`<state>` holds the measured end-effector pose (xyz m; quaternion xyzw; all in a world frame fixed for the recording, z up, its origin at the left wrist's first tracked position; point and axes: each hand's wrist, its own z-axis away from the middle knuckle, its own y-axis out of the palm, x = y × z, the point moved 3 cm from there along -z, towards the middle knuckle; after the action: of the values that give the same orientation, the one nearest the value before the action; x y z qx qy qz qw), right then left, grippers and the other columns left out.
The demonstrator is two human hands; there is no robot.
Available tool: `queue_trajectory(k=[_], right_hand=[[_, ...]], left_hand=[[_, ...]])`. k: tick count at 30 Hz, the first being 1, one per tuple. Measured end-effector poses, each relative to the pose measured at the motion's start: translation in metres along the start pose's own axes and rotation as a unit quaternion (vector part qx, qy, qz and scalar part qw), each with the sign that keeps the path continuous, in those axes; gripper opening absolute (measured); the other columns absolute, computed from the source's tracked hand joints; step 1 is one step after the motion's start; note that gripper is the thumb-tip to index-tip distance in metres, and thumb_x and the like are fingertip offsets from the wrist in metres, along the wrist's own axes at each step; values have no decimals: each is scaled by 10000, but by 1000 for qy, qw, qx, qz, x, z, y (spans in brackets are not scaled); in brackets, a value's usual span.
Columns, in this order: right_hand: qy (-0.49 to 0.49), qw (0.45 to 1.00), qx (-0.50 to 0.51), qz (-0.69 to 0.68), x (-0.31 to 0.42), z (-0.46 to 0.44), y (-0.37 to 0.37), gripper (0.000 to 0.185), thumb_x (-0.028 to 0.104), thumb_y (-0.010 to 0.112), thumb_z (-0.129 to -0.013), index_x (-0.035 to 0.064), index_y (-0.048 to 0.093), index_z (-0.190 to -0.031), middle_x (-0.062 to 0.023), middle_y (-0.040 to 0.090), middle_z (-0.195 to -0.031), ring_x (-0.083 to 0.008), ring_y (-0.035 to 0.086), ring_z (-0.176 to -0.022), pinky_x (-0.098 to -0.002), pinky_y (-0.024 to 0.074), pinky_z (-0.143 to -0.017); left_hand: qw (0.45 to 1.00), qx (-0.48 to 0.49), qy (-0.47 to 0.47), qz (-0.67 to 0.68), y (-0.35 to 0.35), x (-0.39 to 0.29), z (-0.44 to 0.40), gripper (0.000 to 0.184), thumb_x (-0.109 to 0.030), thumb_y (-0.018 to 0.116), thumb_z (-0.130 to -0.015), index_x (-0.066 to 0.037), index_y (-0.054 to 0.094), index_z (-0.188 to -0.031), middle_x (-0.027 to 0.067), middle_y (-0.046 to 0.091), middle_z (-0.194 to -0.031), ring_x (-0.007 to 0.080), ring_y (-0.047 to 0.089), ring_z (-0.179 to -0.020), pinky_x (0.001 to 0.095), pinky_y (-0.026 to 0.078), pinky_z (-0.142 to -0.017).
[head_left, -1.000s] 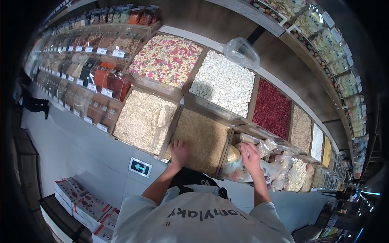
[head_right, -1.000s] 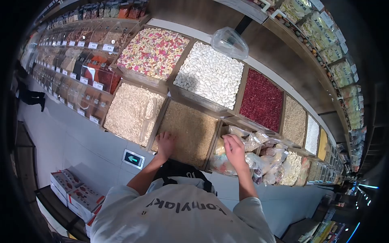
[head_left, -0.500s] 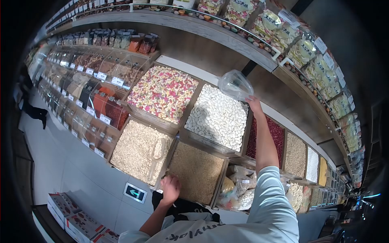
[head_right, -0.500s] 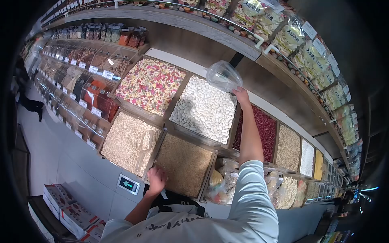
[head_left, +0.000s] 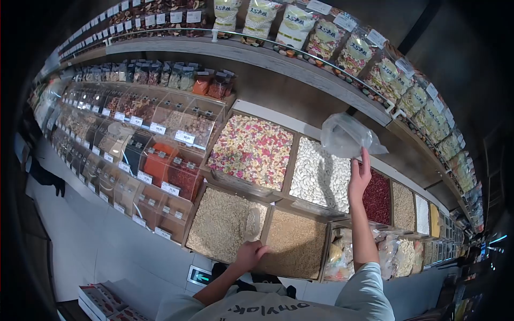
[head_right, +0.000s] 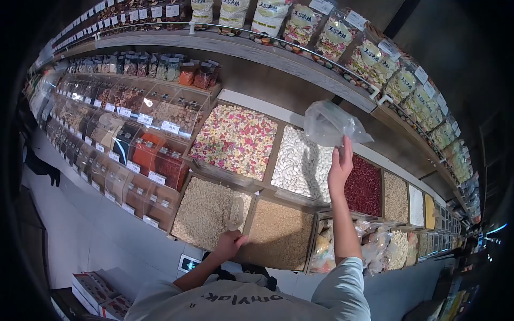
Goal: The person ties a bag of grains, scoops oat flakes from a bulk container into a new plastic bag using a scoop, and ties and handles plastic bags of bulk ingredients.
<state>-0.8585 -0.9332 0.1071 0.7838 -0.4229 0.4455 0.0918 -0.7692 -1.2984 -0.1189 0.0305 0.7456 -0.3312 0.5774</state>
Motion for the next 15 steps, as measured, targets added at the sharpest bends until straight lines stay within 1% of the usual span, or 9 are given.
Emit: queue_trajectory(k=[1, 3, 5, 7, 8, 10, 12, 14, 15], right_hand=[[-2, 999, -15, -36, 17, 28, 7, 461, 32, 518, -982, -41, 454, -1432, -163, 442, -1486, -265, 453, -1358, -396, 408, -1098], [-3, 994, -45, -100, 51, 84, 19, 443, 43, 505, -993, -58, 457, -1422, -162, 467, -1461, -260, 466, -1344, -430, 415, -1089], [28, 984, -77, -161, 81, 144, 26, 424, 46, 511, -990, -77, 473, -1394, -167, 484, -1433, -257, 480, -1329, -436, 427, -1085], [50, 973, -81, -210, 99, 192, 45, 380, 54, 524, -984, -93, 517, -1334, -171, 517, -1387, -265, 504, -1297, -408, 435, -1067], [49, 971, -69, -225, 107, 213, 57, 351, 58, 532, -978, -99, 552, -1291, -174, 538, -1358, -271, 520, -1273, -392, 439, -1050], [67, 991, 7, -119, 118, 249, 76, 296, 98, 575, -966, -91, 622, -1189, -188, 594, -1260, -242, 562, -1196, -345, 457, -1012], [82, 991, 11, -102, 128, 266, 96, 233, 67, 596, -946, -68, 657, -1126, -161, 630, -1187, -223, 591, -1106, -317, 472, -946], [157, 974, 121, -106, 135, 281, 117, 164, 8, 611, -922, -47, 660, -1069, -135, 644, -1132, -197, 605, -1025, -302, 474, -896], [168, 973, 116, -104, 136, 285, 123, 164, 8, 611, -922, -47, 660, -1069, -135, 644, -1132, -197, 605, -1025, -302, 474, -896]], left_hand=[[1000, 1, -28, 5, -19, 5, -7, 220, -199, 756, -837, -24, 623, -837, 147, 604, -686, 330, 613, -653, 412, 492, -631], [993, -73, 16, 95, -59, 6, -27, 296, -145, 782, -805, -21, 609, -1011, 125, 622, -888, 250, 629, -811, 378, 500, -706], [979, -100, 5, 175, -102, -12, -44, 579, -128, 794, -789, -55, 495, -1279, 107, 551, -1203, 222, 571, -1043, 366, 480, -861], [944, -111, -40, 307, -133, -17, -55, 816, -124, 804, -775, -86, 350, -1451, 105, 467, -1332, 226, 522, -1141, 390, 458, -961], [945, -107, -45, 305, -152, -24, -59, 816, -124, 804, -775, -86, 350, -1451, 105, 467, -1332, 226, 522, -1141, 390, 458, -961], [866, -81, 6, 494, -187, -38, -56, 875, -85, 804, -764, -76, 309, -1485, 111, 433, -1394, 245, 517, -1185, 400, 459, -989], [908, -90, -18, 408, -206, -40, -46, 855, -72, 804, -761, -67, 329, -1471, 110, 458, -1383, 235, 524, -1190, 388, 460, -989], [942, -90, -47, 319, -212, -28, -31, 834, -59, 803, -757, -58, 349, -1457, 109, 483, -1373, 226, 531, -1195, 377, 460, -988], [956, -97, -67, 269, -211, -12, -25, 803, -49, 799, -753, -48, 379, -1438, 113, 521, -1333, 212, 542, -1185, 363, 459, -986]])
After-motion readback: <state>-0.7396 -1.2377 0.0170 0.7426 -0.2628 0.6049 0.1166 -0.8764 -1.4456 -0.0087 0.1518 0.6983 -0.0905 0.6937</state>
